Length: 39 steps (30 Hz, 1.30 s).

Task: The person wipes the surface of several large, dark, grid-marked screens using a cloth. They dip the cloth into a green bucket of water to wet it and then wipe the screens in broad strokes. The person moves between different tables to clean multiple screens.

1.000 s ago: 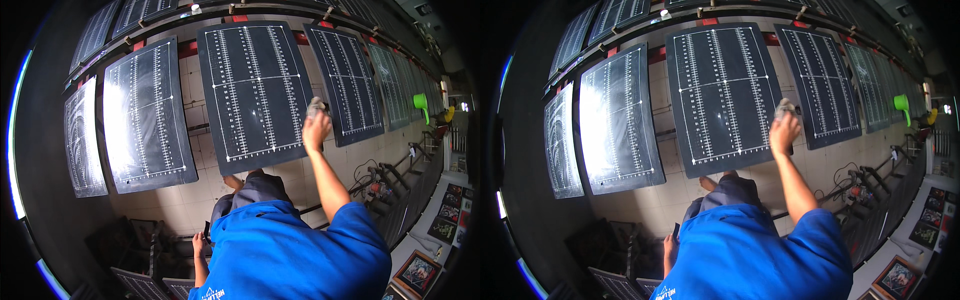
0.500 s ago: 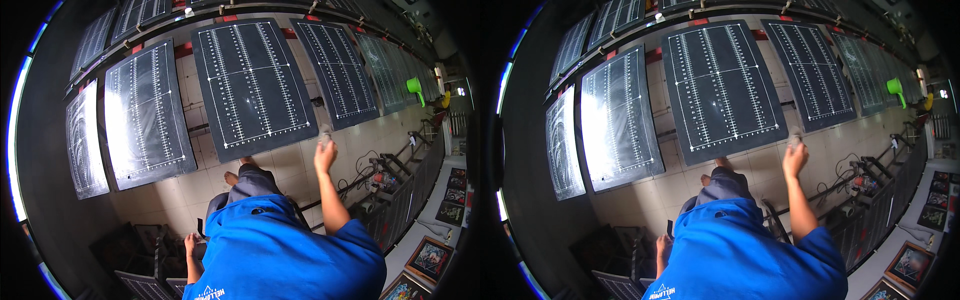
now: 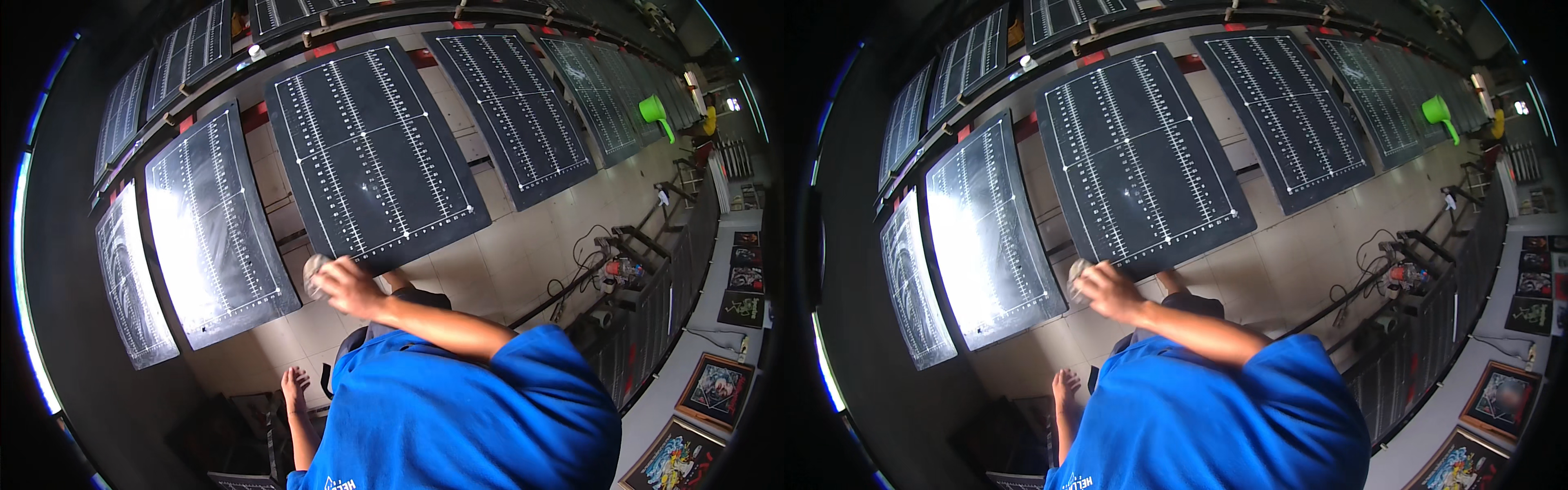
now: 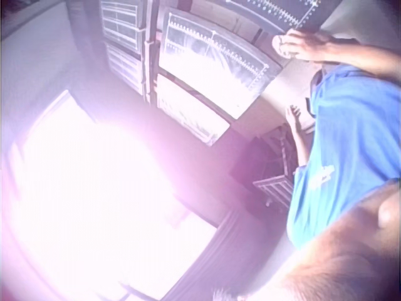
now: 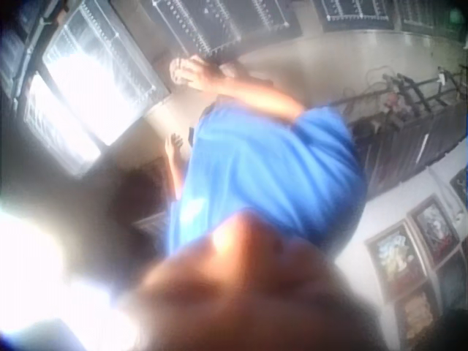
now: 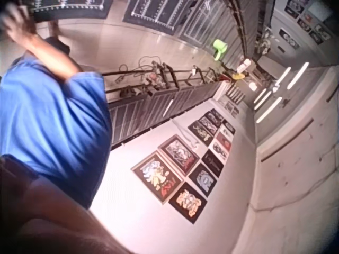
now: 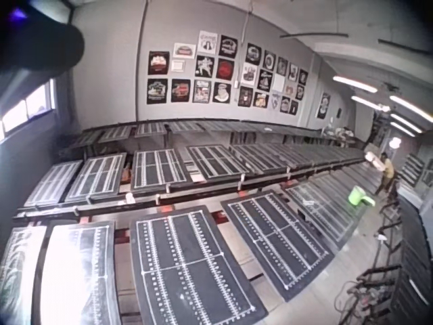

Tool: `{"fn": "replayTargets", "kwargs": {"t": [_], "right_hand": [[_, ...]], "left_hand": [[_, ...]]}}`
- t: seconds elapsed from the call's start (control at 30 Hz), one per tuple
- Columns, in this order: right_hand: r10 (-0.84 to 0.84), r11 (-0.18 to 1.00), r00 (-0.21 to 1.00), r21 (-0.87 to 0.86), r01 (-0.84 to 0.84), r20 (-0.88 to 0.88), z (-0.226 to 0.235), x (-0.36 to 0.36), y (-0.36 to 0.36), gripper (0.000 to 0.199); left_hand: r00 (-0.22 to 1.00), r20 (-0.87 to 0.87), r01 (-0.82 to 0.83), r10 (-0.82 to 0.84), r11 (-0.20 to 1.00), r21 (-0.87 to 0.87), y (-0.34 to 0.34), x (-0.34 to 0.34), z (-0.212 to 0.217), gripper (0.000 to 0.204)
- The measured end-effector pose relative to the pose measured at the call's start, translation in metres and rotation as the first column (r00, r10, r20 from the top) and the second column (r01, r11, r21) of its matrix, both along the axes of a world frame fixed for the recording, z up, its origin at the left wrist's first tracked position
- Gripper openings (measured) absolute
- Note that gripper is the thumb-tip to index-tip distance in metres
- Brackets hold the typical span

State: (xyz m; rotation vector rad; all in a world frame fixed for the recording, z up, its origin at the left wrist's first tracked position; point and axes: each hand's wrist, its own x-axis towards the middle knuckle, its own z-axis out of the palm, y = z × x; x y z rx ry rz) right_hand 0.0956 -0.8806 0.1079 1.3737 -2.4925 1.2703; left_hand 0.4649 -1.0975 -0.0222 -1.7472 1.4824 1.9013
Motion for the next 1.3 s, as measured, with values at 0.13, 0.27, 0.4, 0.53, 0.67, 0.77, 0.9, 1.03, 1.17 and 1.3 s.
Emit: {"fn": "replayTargets", "kwargs": {"t": [0.13, 0.27, 0.4, 0.53, 0.67, 0.77, 0.9, 1.03, 1.17, 1.3], "right_hand": [[-0.449, 0.854, 0.882, 0.223, 0.470, -0.141, -0.011, -0.080, 0.109, 0.033], [-0.924, 0.212, 0.305, 0.354, 0.911, -0.229, -0.030, -0.114, 0.265, 0.037], [-0.944, 0.328, 0.312, 0.201, 0.923, 0.108, 0.002, -0.099, 0.261, 0.041], [-0.832, 0.457, 0.511, 0.253, 0.853, -0.218, -0.034, -0.110, 0.194, 0.045], [-0.784, 0.516, 0.570, 0.254, 0.818, -0.246, -0.036, -0.204, 0.145, 0.045], [-0.768, 0.512, 0.565, 0.240, 0.825, -0.302, -0.040, -0.309, 0.102, 0.046], [-0.791, 0.552, 0.559, 0.104, 0.828, -0.250, -0.056, -0.461, 0.045, 0.032], [-0.871, 0.370, 0.372, 0.070, 0.926, -0.322, -0.051, -0.537, -0.042, 0.030], [-0.657, 0.754, 0.754, 0.048, 0.656, 0.016, -0.042, -0.497, -0.184, 0.021], [-0.380, 0.908, 0.909, -0.256, 0.332, -0.169, -0.065, -0.427, -0.299, 0.019]], "left_hand": [[0.950, 0.155, 0.259, -0.272, 0.961, 0.099, 0.021, 0.056, -0.010, 0.037], [0.912, 0.221, 0.327, -0.345, 0.938, 0.115, 0.055, 0.045, 0.030, 0.036], [0.937, 0.257, 0.204, -0.238, 0.967, 0.150, 0.058, 0.069, 0.011, 0.034], [0.974, 0.222, 0.010, -0.053, 0.982, 0.190, 0.059, 0.024, 0.019, 0.035], [0.990, 0.142, -0.042, 0.026, 0.993, 0.109, 0.070, 0.003, 0.022, 0.031], [0.979, 0.151, 0.140, -0.140, 0.990, 0.013, 0.085, -0.001, 0.034, 0.031], [0.971, 0.240, 0.006, -0.011, 1.000, 0.022, 0.121, -0.011, 0.078, 0.032], [0.937, 0.309, -0.182, 0.161, 0.982, 0.042, 0.162, 0.032, 0.097, 0.031], [0.900, 0.386, -0.237, 0.201, 0.970, 0.050, 0.177, 0.028, 0.105, 0.031], [0.913, 0.352, -0.225, 0.205, 0.974, 0.015, 0.154, 0.027, 0.101, 0.030]]}}
